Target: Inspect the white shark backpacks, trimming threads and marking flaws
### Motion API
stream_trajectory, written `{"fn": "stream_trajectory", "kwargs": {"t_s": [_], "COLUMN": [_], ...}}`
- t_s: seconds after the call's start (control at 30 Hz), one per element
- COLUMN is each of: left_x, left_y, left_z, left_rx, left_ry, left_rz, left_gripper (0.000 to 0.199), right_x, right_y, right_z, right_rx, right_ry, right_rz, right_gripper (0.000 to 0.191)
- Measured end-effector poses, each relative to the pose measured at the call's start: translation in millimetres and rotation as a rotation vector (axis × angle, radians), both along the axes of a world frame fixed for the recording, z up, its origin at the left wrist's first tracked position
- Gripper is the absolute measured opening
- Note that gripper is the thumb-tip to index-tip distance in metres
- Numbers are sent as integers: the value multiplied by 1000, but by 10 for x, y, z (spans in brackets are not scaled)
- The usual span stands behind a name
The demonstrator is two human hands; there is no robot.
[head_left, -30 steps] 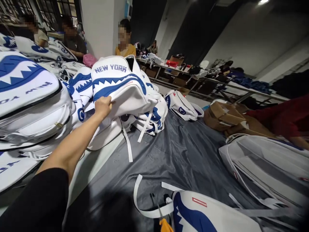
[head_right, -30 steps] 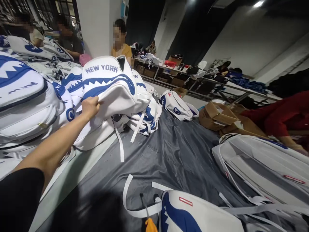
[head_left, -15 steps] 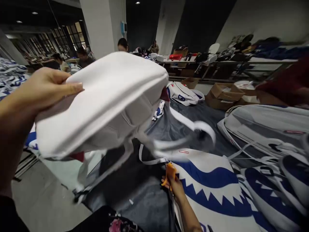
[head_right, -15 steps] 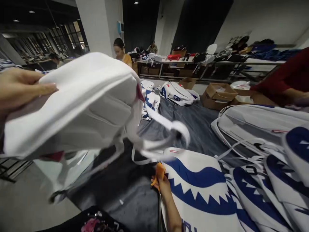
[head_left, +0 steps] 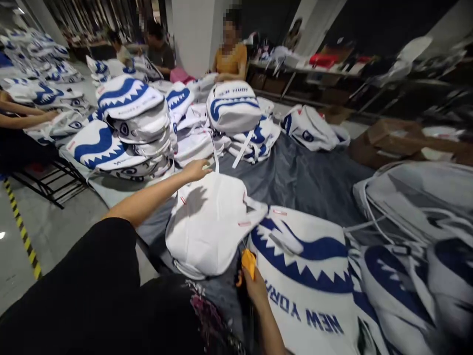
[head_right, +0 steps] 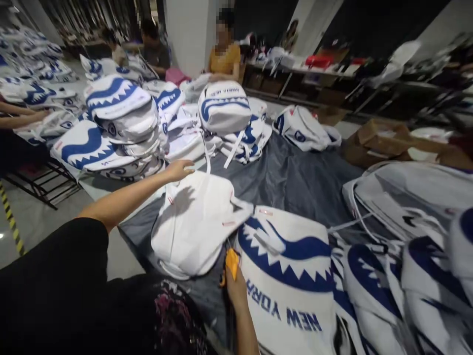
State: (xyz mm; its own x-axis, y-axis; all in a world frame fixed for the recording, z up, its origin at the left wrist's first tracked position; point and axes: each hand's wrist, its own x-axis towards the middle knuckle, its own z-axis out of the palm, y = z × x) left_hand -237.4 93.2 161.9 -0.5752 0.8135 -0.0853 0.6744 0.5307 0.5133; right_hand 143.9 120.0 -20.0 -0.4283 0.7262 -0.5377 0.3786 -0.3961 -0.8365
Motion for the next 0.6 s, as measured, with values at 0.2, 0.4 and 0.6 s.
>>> {"fn": "stream_trajectory", "kwargs": {"t_s": [0.2,0.4,0.6], "left_x": [1497,1741,1433], "left_y": [-1045,-1640,-2017], "left_z": [-1273,-1461,-1397], "left_rx": [-189,-50,156], "left_ry": [-117,-117,-396], "left_rz": [-202,49,710], "left_gripper": [60,74,76], "right_x": [549,-44,-896], "right_y": [81,226,305], "right_z": [441,1135,1147], "right_rx": [-165,414,589], "right_ry": [225,55,-245], "right_rz": [-285,134,636], "right_gripper": [61,54,62]}}
